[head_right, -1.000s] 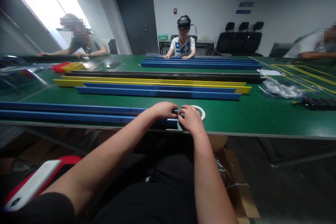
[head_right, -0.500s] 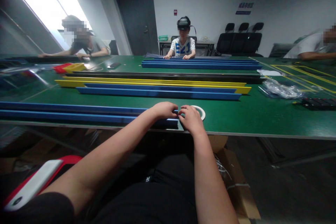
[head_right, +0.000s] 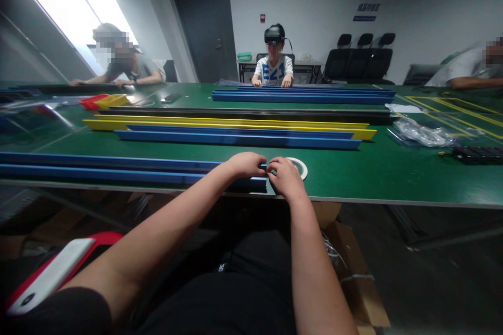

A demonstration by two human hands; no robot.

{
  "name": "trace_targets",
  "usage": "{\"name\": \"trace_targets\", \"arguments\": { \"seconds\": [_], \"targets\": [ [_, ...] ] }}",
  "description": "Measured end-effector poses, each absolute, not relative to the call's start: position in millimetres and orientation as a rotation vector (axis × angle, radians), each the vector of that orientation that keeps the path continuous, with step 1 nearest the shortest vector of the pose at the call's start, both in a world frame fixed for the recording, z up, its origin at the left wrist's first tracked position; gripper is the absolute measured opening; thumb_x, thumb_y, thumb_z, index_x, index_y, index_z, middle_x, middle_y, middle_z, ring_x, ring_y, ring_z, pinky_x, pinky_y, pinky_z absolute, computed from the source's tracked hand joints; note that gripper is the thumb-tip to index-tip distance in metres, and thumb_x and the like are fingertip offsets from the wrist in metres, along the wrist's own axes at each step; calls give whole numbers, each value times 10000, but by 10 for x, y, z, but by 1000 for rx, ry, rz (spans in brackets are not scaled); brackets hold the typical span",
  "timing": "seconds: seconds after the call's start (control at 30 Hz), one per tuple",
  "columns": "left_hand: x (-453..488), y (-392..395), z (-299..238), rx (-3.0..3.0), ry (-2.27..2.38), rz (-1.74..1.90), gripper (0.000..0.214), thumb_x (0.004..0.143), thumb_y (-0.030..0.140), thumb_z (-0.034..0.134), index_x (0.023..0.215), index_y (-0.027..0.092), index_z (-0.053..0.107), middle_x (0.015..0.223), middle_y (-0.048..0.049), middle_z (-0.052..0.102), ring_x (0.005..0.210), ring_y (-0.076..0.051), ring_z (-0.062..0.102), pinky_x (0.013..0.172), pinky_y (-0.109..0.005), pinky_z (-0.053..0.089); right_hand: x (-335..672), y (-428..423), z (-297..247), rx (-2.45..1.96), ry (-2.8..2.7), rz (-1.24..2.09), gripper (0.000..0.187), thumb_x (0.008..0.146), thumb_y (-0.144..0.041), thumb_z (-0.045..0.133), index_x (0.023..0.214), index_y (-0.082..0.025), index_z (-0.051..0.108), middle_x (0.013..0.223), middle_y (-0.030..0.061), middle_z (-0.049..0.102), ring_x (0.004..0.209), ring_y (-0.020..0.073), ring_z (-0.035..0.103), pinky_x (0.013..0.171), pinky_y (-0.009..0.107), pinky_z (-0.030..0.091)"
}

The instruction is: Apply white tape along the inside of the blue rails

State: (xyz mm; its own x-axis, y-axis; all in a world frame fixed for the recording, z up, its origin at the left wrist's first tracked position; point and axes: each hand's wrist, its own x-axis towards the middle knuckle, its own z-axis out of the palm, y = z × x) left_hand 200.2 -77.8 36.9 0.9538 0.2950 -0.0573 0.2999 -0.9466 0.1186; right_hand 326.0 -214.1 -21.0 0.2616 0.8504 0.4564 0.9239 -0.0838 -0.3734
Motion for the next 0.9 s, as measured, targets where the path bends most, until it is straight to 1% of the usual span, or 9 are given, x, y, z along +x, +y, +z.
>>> {"name": "trace_targets", "arguments": {
  "seconds": [0.3, 0.5, 0.9],
  "targets": [
    [1995, -791, 379, 2967, 479, -62, 392, 785, 554, 546, 1016, 273, 691, 951, -57, 740, 850, -232, 676, 663, -272, 466, 3266, -2136, -204, -1937, -1627, -130, 104, 804, -208, 631, 819, -259, 720, 1049, 38, 663, 1004, 208, 577, 938, 381, 455],
    [1998, -785, 365, 2981, 479, -43, 385, 777, 573, 536, 947, 267, 695, 909, -56, 738, 819, -235, 673, 641, -279, 454, 3252, -2143, -194, -1926, -1640, -125, 122, 802, -188, 625, 838, -256, 720, 1035, 40, 666, 993, 203, 576, 920, 364, 462],
    [1999, -812, 387, 2967, 511, -41, 428, 779, 612, 528, 935, 253, 701, 925, -72, 736, 836, -241, 668, 668, -287, 466, 3270, -2143, -198, -1913, -1654, -111, 125, 809, -185, 619, 843, -255, 717, 1007, 38, 672, 979, 199, 579, 910, 360, 463]
  ]
}}
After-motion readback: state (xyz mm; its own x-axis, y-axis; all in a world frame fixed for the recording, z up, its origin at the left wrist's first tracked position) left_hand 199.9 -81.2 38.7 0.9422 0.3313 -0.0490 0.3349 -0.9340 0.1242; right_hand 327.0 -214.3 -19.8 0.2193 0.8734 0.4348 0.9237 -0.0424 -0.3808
